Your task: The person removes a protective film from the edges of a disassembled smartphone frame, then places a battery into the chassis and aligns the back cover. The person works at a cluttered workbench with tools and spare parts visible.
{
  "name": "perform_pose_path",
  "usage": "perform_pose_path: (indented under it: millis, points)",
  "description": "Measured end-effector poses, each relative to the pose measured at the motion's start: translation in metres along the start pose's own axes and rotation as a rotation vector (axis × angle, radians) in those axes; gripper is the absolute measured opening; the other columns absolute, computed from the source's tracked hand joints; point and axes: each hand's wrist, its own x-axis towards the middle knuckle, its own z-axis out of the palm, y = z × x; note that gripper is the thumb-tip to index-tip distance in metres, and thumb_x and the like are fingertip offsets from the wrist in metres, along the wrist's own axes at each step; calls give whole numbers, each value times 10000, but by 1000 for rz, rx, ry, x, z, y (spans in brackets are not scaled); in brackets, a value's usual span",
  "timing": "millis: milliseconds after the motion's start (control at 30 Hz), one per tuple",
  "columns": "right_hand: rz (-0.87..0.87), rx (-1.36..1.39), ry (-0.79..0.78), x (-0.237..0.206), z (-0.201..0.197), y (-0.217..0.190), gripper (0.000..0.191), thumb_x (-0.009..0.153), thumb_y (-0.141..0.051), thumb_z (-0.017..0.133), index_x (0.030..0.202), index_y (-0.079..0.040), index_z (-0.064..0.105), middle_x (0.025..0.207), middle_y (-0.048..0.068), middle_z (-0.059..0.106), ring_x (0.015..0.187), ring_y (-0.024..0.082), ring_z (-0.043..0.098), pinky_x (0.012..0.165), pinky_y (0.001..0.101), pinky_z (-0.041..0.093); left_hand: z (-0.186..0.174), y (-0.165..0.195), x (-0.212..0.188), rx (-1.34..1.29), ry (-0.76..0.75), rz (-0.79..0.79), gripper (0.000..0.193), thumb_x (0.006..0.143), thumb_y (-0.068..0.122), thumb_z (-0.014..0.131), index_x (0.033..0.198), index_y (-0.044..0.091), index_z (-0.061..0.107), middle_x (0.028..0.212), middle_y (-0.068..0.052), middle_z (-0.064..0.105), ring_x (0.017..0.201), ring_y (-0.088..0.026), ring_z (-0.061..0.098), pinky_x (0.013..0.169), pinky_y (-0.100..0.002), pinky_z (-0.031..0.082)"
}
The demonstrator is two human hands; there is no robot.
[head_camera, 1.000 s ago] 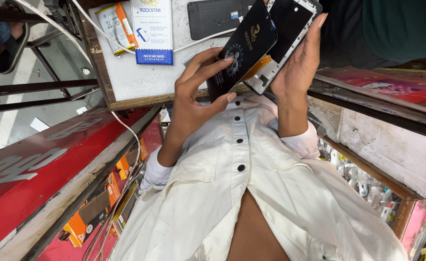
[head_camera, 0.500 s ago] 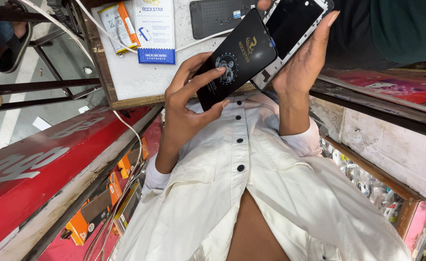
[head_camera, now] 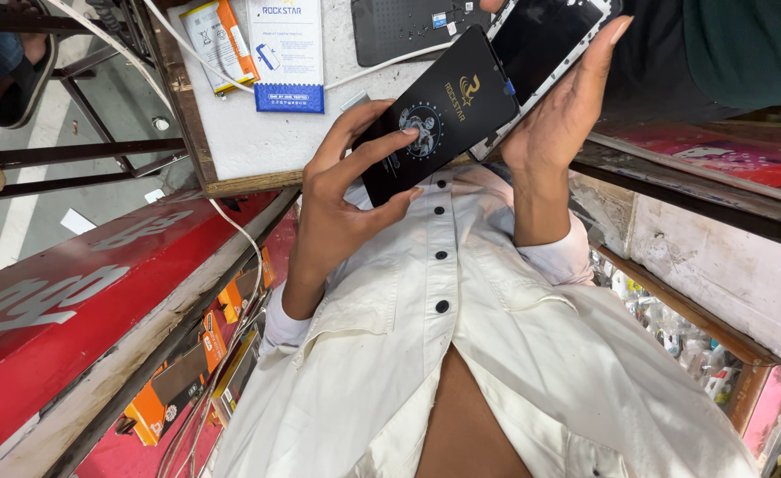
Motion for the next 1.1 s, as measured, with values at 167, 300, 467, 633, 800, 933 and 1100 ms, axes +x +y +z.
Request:
perform_pose_path:
  millis: [167,300,467,633,800,933,1100]
  points:
    - [-41,30,-71,-4,-3,3,600,1155,-539,396,1441,-25,511,1352,94,630,1258,172,632,1140,314,515,3,-1,1,-25,4,-1,599,772,43,903,1331,103,694,1492,-166,546,1399,-337,603,1205,-424,493]
    - [-85,-28,-85,-8,0,4,579,1164,-509,354,1442,-22,497,1360,110,630,1254,172,635,1131,315,524,9,-4,0,-47,30,-17,594,779,57,897,1333,100,685,1499,-161,535,1398,-335,599,1194,-424,512]
    - [-82,-83,-156,-10,10,1,610,1151,-527,303,1479,-46,485,1346,123,630,1233,192,645,1105,327,541,13,-9,-3,-89,93,35,667,822,118,931,1411,109,618,1499,-149,524,1399,-309,565,1191,-405,501]
    - [-145,-44,-298,-15,11,2,541,1193,-526,292,1531,-129,437,1359,97,631,1201,188,657,1068,337,547,16,-15,-4,-113,124,72,821,817,160,961,1504,99,515,1493,-149,514,1414,-298,544,1222,-407,478]
    - [-122,-3,-149,-21,-2,6,586,1208,-520,319,1638,-123,313,1466,60,514,1316,190,548,1158,356,453,17,-16,-3,-18,108,75,856,825,159,964,1527,90,480,1495,-152,525,1412,-294,555,1212,-394,475]
    - [-132,-3,-146,-21,-6,6,601,1198,-519,333,1643,-117,295,1487,55,501,1352,185,525,1191,358,428,16,-13,-5,27,90,50,897,822,172,969,1547,87,448,1504,-167,512,1415,-314,548,1206,-394,475]
    - [-169,2,-261,-21,1,5,553,1187,-502,344,1605,-140,324,1489,42,540,1310,192,551,1158,382,455,15,-13,-7,64,77,16,946,809,199,969,1565,80,413,1564,-187,496,1424,-333,535,1209,-410,463]
